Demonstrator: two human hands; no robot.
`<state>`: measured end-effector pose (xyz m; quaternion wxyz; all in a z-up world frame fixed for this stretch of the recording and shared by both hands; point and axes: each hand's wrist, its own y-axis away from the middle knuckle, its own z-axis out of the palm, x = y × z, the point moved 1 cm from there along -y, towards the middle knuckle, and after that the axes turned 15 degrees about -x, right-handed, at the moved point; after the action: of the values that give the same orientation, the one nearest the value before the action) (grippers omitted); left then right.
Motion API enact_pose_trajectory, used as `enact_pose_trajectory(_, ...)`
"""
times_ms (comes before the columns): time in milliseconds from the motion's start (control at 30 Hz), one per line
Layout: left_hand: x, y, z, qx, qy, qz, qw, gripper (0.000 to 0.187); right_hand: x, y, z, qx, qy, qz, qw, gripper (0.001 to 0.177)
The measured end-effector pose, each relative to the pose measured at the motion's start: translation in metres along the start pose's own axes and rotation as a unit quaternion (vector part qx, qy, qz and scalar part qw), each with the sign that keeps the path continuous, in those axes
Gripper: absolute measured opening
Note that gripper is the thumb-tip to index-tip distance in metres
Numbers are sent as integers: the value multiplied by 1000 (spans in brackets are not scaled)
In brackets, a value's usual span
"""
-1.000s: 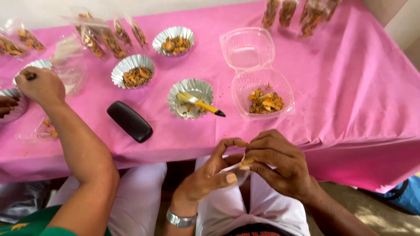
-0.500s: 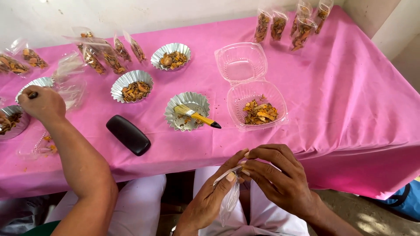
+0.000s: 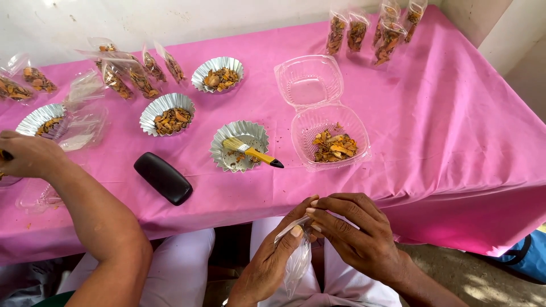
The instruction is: Sorting and packaging dried herbs into containers and small bags using a brush and hands
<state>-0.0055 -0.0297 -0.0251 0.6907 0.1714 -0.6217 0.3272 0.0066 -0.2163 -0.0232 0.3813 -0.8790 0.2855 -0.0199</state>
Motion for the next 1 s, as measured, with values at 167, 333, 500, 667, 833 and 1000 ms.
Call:
enact_pose_trajectory(167,-3,1,-1,27,43,-2,999,61,0,4,4,1,19,-5,1000,27)
enact_pose_trajectory(333,6,2,1,55,6,-50,997,62,1,7,8,7,28,-26,999,20)
enact_pose_trajectory(500,1,2,-1,41,-26,-23,999,59,1,6,9,15,12,-25,999,12)
enact_pose_trajectory(667,-2,2,0,49,-42,-21,998,60,0,6,6,13,18,-23,1000,15)
enact_pose_trajectory(833,5,2,4,57,10,-48,997,62,0,8,8,4,34,-21,999,21)
enact_pose_trajectory(1000,3,2,4,56,35,-45,997,62,3,12,10,-1,41,-33,999,27)
